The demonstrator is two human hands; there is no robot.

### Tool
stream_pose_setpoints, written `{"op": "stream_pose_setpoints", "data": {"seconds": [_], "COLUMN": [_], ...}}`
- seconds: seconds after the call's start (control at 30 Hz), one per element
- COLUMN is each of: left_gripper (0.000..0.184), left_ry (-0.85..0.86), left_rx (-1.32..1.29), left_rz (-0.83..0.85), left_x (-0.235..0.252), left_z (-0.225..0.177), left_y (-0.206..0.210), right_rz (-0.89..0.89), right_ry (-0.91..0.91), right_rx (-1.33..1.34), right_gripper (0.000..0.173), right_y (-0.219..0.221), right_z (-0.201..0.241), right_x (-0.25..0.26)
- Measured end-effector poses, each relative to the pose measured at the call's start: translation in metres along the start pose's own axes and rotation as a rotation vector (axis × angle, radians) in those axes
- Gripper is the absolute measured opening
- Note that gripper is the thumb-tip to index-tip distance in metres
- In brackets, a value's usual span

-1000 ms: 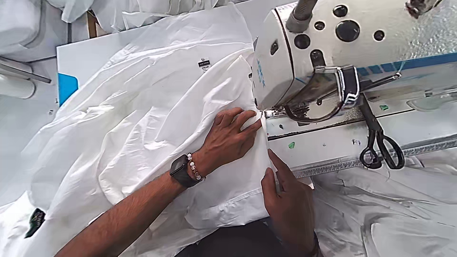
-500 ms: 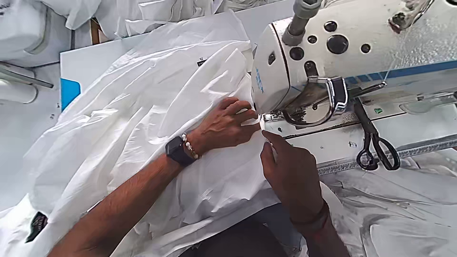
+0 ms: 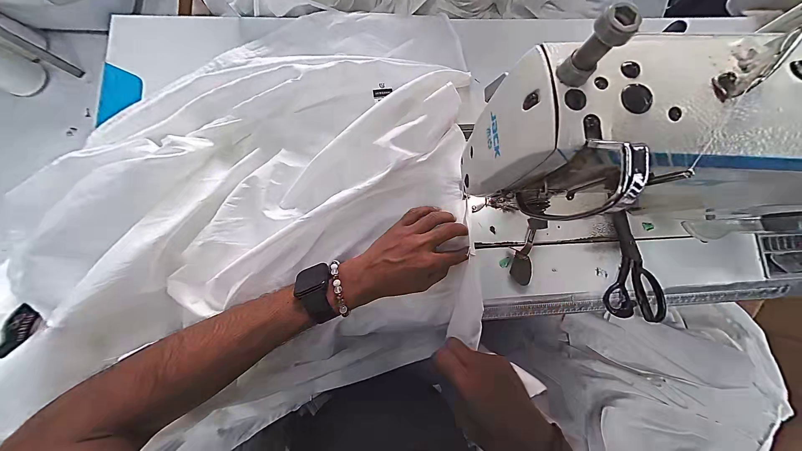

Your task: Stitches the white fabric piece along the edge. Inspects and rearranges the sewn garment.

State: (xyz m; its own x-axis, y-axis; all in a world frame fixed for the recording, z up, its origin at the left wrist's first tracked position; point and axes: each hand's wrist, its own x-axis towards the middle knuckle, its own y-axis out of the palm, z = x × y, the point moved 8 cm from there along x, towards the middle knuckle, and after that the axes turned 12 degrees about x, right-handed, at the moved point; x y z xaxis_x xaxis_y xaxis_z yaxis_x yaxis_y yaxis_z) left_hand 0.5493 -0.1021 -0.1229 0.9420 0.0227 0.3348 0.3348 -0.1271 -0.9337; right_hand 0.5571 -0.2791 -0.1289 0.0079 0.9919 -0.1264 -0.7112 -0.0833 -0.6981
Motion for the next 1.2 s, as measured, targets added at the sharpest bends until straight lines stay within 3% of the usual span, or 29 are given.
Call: {"op": "stream_pose_setpoints", "data": {"seconds": [0.1, 0.13, 0.17, 0.23, 0.3, 0.37, 0.5, 0.6, 0.8, 0.87, 1.03, 1.13, 1.2], "left_gripper": [0.029, 0.030, 0.033, 0.035, 0.034, 0.036, 0.030, 0.025, 0.038, 0.043, 0.046, 0.041, 0.041], "left_ry": [0.019, 0.018, 0.010, -0.004, -0.005, -0.004, 0.000, -0.123, -0.237, -0.259, -0.248, -0.142, -0.121], "left_rx": [0.002, 0.004, 0.002, -0.008, -0.010, 0.003, 0.008, 0.000, 0.145, 0.190, 0.222, 0.119, 0.088], "left_rz": [-0.041, -0.025, 0.001, 0.017, 0.012, 0.022, -0.015, -0.081, -0.001, 0.023, -0.009, -0.015, 0.008], "left_x": [-0.002, -0.003, -0.005, -0.009, -0.007, -0.003, 0.001, 0.004, 0.011, 0.009, 0.008, 0.006, 0.002], "left_z": [-0.003, -0.002, -0.001, 0.000, 0.000, -0.001, 0.001, 0.011, 0.028, 0.029, 0.026, 0.015, 0.009], "left_y": [-0.002, -0.002, -0.001, -0.001, -0.002, -0.001, -0.001, -0.009, -0.002, 0.000, -0.002, 0.000, 0.003], "right_rz": [0.506, 0.552, 0.424, -0.066, -0.557, -0.723, -0.704, -0.682, -0.658, -0.690, -0.731, -0.662, -0.729], "right_ry": [0.127, 0.106, 0.027, -0.040, 0.088, 0.323, 0.505, 0.543, 0.601, 0.558, 0.248, 0.171, 0.143], "right_rx": [0.110, 0.227, 0.370, 0.569, 0.315, 0.053, 0.019, 0.029, -0.011, -0.035, -0.291, -0.260, -0.210], "right_gripper": [0.021, 0.021, 0.018, 0.018, 0.022, 0.023, 0.022, 0.020, 0.012, 0.011, 0.017, 0.022, 0.021], "right_y": [0.069, 0.068, 0.052, -0.010, -0.070, -0.095, -0.094, -0.091, -0.095, -0.095, -0.078, -0.069, -0.063], "right_z": [-0.006, -0.006, 0.000, 0.004, -0.014, -0.045, -0.066, -0.062, -0.061, -0.060, -0.037, -0.028, -0.016], "right_x": [0.008, 0.015, 0.025, 0.046, 0.057, 0.067, 0.081, 0.083, 0.088, 0.089, 0.089, 0.075, 0.050]}}
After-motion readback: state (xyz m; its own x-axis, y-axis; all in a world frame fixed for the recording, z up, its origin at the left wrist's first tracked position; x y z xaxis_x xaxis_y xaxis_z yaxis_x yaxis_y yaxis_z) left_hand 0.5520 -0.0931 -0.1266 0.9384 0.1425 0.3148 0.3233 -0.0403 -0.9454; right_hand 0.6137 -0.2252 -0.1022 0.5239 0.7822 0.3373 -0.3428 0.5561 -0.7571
